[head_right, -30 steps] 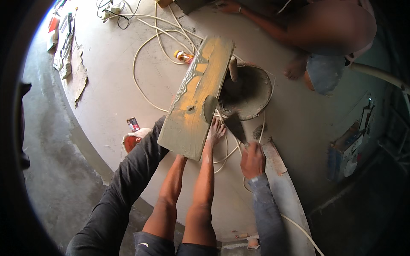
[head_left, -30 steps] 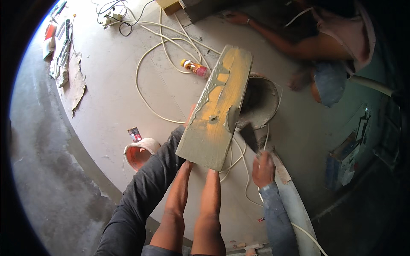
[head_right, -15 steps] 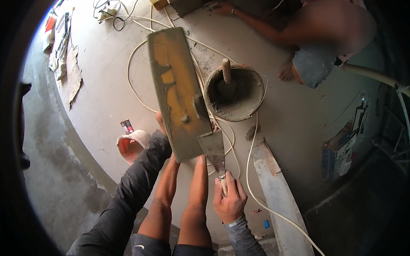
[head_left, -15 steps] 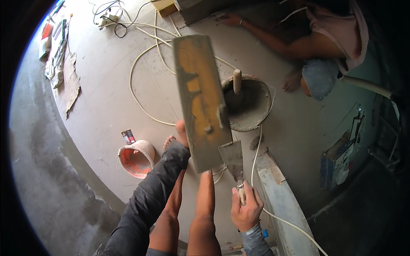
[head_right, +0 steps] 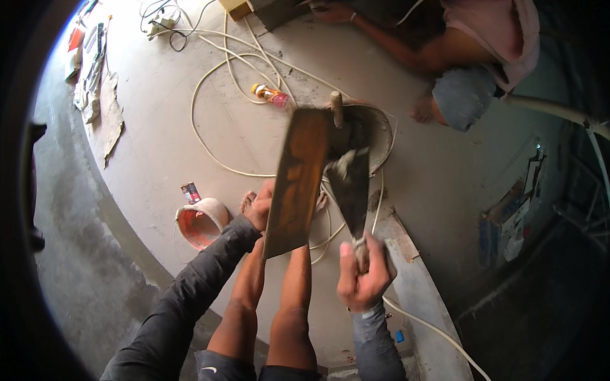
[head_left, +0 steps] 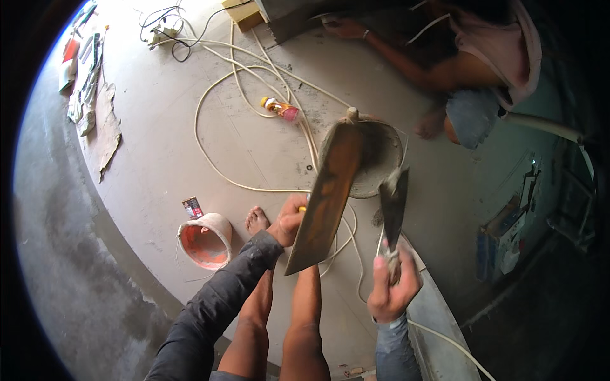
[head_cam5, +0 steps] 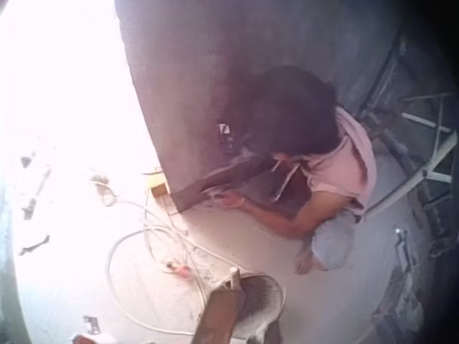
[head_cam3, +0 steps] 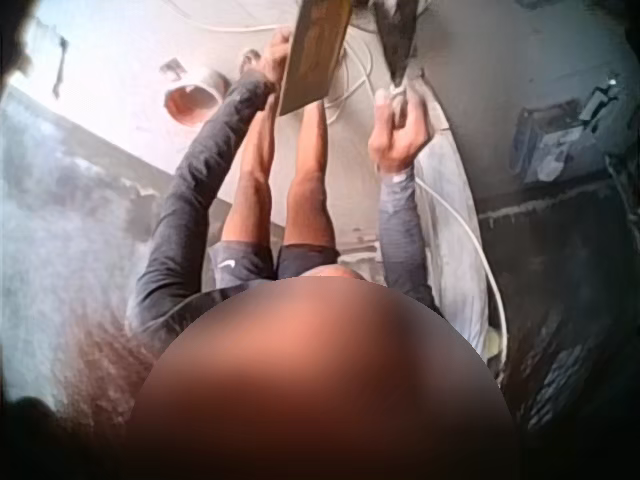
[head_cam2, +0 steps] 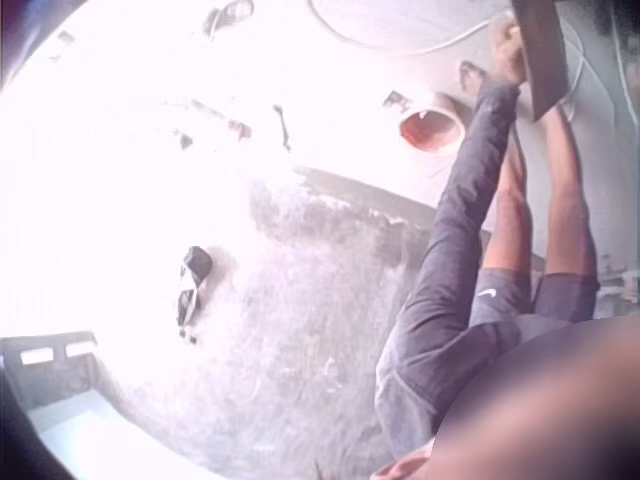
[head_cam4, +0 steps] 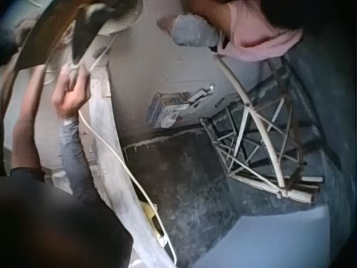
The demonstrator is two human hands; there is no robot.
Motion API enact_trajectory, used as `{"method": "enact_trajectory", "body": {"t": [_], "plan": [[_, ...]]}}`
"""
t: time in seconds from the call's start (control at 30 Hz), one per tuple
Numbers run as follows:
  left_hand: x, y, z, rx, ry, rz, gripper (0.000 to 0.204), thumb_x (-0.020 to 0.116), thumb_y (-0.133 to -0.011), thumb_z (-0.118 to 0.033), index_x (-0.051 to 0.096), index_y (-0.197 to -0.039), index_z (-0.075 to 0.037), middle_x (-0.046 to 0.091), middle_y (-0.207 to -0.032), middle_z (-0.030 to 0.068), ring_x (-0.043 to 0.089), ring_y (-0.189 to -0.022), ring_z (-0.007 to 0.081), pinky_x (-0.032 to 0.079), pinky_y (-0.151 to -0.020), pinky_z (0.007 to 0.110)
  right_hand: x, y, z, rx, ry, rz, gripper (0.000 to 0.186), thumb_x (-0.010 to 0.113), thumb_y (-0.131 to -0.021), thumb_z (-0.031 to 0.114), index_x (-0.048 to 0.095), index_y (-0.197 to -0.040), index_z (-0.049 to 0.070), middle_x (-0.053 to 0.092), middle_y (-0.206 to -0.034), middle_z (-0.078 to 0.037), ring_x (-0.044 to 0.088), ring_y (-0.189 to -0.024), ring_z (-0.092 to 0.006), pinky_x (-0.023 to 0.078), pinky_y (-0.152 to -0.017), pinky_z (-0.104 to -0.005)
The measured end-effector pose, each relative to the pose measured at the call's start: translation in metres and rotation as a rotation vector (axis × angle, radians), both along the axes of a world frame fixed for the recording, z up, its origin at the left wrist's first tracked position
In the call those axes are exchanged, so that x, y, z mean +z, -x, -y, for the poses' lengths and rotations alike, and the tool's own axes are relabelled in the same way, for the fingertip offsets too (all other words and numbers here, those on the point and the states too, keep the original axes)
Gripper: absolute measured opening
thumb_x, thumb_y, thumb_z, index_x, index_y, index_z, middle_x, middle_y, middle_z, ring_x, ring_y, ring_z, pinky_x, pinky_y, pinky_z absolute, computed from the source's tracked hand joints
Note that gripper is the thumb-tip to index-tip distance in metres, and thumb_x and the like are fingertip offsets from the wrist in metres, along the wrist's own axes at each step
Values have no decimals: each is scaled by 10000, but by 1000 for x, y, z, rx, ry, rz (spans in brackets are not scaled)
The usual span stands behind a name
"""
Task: The person applies plaster to a wall using a trowel and hawk, smoothing the surface in long strokes. They periodically scoop more plaster from a bucket and continue working on the wall.
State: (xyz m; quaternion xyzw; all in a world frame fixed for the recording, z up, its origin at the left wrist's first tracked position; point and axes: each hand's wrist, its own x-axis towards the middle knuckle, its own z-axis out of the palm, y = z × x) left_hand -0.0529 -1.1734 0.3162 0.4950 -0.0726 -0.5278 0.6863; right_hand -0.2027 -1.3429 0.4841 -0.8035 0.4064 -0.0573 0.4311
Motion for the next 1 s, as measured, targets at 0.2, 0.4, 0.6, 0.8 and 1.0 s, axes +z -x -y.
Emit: {"method": "enact_trajectory", "body": {"t": [0.2, 0.4, 0.6, 0.8, 1.0], "plan": [[-52, 5, 27, 512, -205, 260, 289, 805, -774, -94, 709, -1031, -6, 706, -1069, 162, 649, -950, 381, 506, -819, 477, 6, 39, -53, 202, -83, -95, 337, 698, -897, 144, 646, -1134, -90, 635, -852, -224, 623, -671, -384, 514, -607, -446], [19, -14, 47, 166, 69, 90, 308, 585, -896, -204, 693, -1043, 44, 714, -901, 31, 615, -816, 91, 495, -700, 267, 1, 15, -53, 197, -67, -64, 350, 686, -916, 164, 641, -1155, -88, 634, -829, -225, 621, -674, -391, 491, -610, -452], [52, -15, 39, -3, -18, 145, 199, 577, -889, -168, 649, -915, 16, 605, -796, 14, 526, -730, 89, 430, -626, 286, 5, -29, -21, 114, 51, 65, 341, 701, -908, 145, 638, -1144, -94, 624, -809, -184, 617, -666, -346, 509, -630, -420], [20, -13, -7, 0, 24, -122, 286, 681, -883, -226, 714, -1041, 10, 716, -956, 101, 646, -824, 170, 514, -725, 295, 10, -16, 0, 2, -47, 130, 361, 690, -861, 150, 618, -1092, -119, 600, -800, -141, 568, -654, -250, 462, -605, -357], [-26, 5, -37, 408, 180, -413, 330, 634, -952, -249, 678, -1141, 18, 698, -1048, 129, 672, -877, 196, 542, -747, 312, -27, -5, 1, 142, 39, 147, 259, 740, -815, 13, 617, -1039, -27, 657, -835, -156, 647, -664, -278, 522, -614, -369]]}}
